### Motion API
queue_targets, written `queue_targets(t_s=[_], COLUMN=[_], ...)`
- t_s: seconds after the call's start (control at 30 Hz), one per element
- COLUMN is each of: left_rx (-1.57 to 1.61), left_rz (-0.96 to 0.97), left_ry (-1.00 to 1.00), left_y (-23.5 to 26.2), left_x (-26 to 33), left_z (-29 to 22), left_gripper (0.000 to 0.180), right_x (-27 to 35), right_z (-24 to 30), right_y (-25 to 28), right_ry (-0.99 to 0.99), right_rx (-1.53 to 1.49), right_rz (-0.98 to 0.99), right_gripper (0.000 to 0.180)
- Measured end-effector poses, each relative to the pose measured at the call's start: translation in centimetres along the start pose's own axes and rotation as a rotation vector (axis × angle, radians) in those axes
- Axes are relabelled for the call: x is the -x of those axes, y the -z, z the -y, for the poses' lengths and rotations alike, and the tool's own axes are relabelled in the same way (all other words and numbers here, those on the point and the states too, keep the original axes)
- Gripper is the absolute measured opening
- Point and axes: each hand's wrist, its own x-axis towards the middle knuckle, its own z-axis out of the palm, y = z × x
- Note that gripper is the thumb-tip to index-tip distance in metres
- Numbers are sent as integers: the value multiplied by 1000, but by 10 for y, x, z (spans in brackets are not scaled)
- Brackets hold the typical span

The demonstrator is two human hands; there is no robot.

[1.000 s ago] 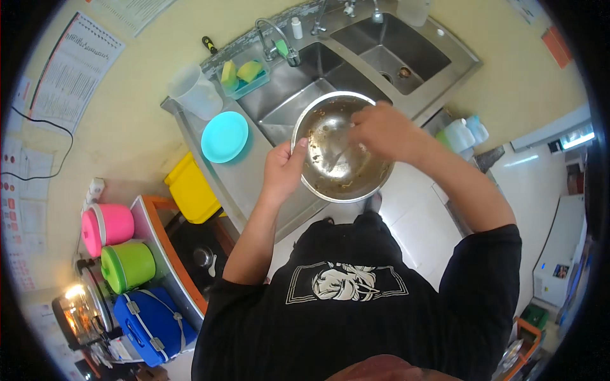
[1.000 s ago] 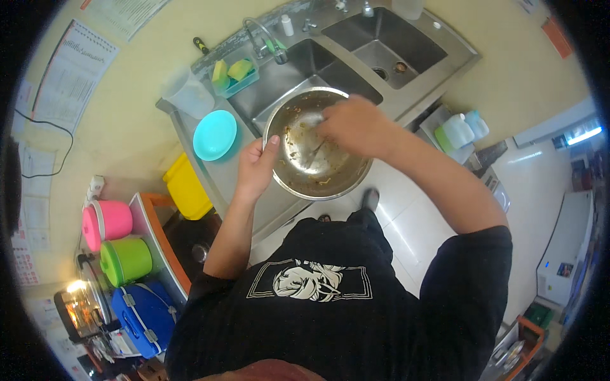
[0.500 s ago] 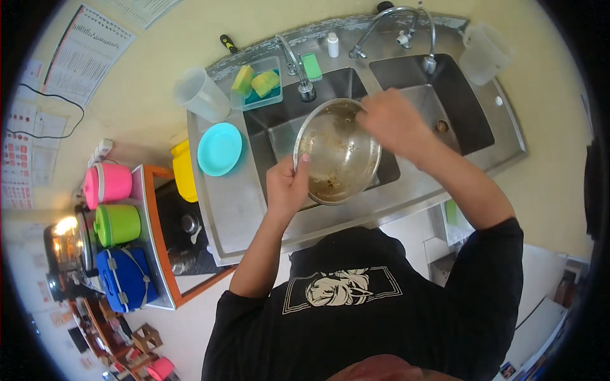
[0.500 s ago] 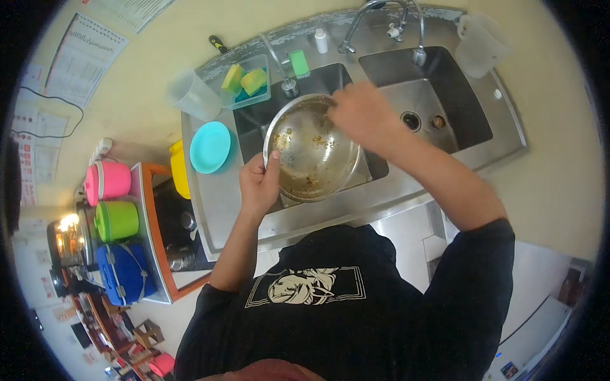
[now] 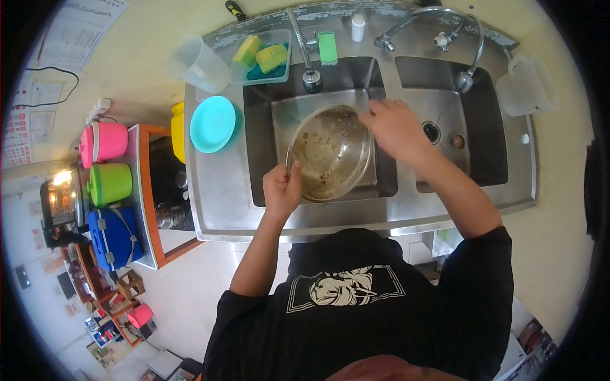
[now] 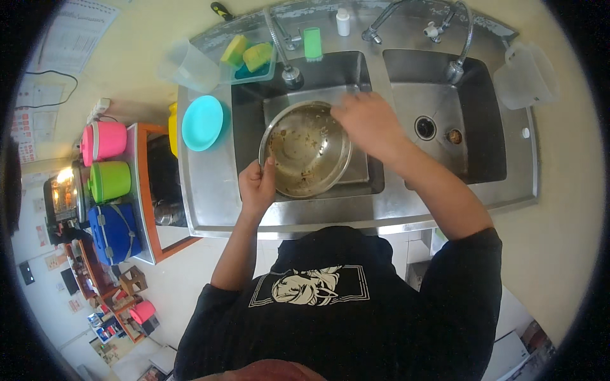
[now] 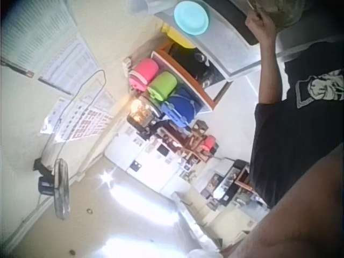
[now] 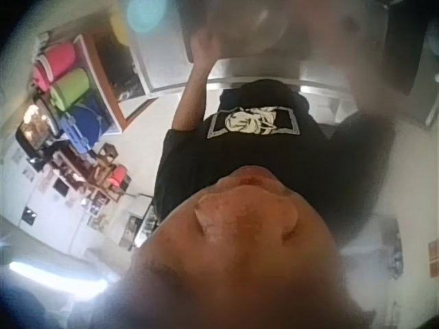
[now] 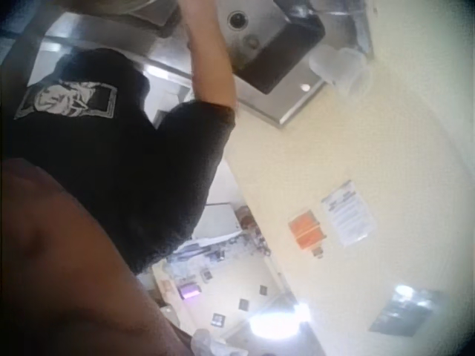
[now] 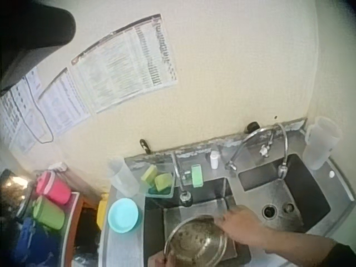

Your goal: The person drains noodles from a pot using a spider strainer, transfers them to a metal bowl, mixes them with a fork, and then portions them into a takeout container with other food items before washing the metal bowl in a sink.

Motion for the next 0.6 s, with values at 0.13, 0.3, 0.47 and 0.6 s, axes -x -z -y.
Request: queue_targets(t_s=[0.13, 0.3, 0.47, 0.6], left_rx=[-14, -146, -233, -286], left_rz=[-135, -229, -296, -329], left_ry=[-105, -129, -144, -38], left_y=[-9, -10, -30, -46], left_x=[-5, 4, 8, 13], left_z=[-6, -17, -21, -8], left_gripper=[45, 41, 40, 40], right_x=[1, 8, 40, 49], right_z=[17, 3, 61, 120], right_y=[-25, -29, -83, -122], right_ry=[140, -127, -371, -408], right_rx=[-123, -150, -588, -931], right_rz=[103, 98, 289, 206], right_gripper=[23, 27, 31, 28])
